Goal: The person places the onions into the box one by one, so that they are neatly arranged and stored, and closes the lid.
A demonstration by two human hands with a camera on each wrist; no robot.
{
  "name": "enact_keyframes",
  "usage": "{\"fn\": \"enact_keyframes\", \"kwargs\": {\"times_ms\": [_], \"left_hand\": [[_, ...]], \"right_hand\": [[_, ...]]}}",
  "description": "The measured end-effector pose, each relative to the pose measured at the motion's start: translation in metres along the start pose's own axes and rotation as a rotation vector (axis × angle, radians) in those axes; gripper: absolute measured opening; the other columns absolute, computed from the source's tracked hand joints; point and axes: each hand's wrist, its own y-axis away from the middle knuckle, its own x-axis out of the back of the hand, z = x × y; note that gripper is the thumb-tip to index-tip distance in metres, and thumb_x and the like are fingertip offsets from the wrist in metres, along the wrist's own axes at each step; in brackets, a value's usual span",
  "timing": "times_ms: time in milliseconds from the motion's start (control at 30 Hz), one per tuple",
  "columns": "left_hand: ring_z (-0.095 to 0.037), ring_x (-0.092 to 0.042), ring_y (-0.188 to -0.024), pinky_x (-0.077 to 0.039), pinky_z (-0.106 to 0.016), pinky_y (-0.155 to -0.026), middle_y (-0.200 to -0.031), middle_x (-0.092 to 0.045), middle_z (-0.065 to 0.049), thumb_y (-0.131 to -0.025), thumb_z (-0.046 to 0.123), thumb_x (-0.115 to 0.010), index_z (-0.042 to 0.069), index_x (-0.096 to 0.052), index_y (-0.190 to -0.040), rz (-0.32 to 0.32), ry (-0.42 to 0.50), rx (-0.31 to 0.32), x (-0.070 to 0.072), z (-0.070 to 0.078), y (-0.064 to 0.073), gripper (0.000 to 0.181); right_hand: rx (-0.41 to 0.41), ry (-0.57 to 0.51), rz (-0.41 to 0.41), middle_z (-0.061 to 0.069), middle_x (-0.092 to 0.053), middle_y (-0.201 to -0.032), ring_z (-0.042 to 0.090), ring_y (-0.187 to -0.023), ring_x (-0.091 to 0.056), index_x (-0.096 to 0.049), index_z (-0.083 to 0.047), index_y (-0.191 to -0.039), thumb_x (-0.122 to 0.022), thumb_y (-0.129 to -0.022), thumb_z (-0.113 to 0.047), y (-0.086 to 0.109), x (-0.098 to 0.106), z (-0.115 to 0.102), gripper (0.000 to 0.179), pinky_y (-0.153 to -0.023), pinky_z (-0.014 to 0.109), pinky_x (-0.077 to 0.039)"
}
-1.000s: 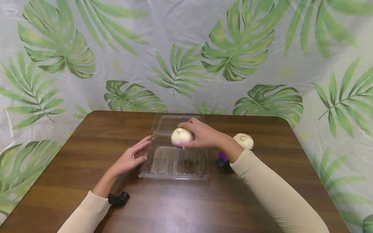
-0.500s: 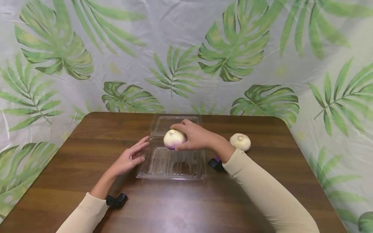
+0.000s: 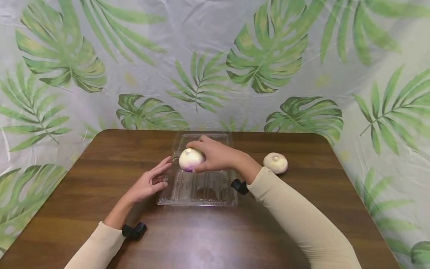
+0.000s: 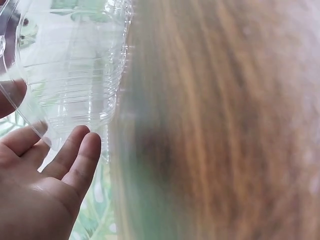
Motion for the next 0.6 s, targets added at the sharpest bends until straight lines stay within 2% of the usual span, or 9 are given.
{"fn": "enact_keyframes", "kwargs": {"times_ms": [300, 600], "left_hand": [[-0.044, -0.042, -0.141, -0.043, -0.059, -0.109, -0.167, -0.017, -0.014, -0.089, -0.002, -0.058, -0.006, -0.033, -0.151, -0.007, -0.028, -0.004, 0.001, 0.000, 0.001, 0.067], [-0.043, -0.040, -0.142, -0.044, -0.059, -0.109, -0.168, -0.016, -0.012, -0.091, 0.001, -0.061, -0.004, -0.033, -0.152, -0.009, -0.035, 0.007, 0.002, -0.001, 0.002, 0.067]], "right_hand": [[0.019, -0.001, -0.028, 0.015, -0.054, -0.137, 0.029, -0.121, -0.058, -0.048, -0.014, -0.146, -0.080, -0.082, -0.024, -0.007, -0.016, 0.003, 0.072, -0.095, 0.045, -0.053], [0.028, -0.008, -0.083, 0.012, -0.056, -0.143, 0.030, -0.130, -0.055, -0.048, -0.010, -0.147, -0.081, -0.082, -0.023, -0.020, -0.043, 0.011, 0.074, -0.103, 0.047, -0.050]]}}
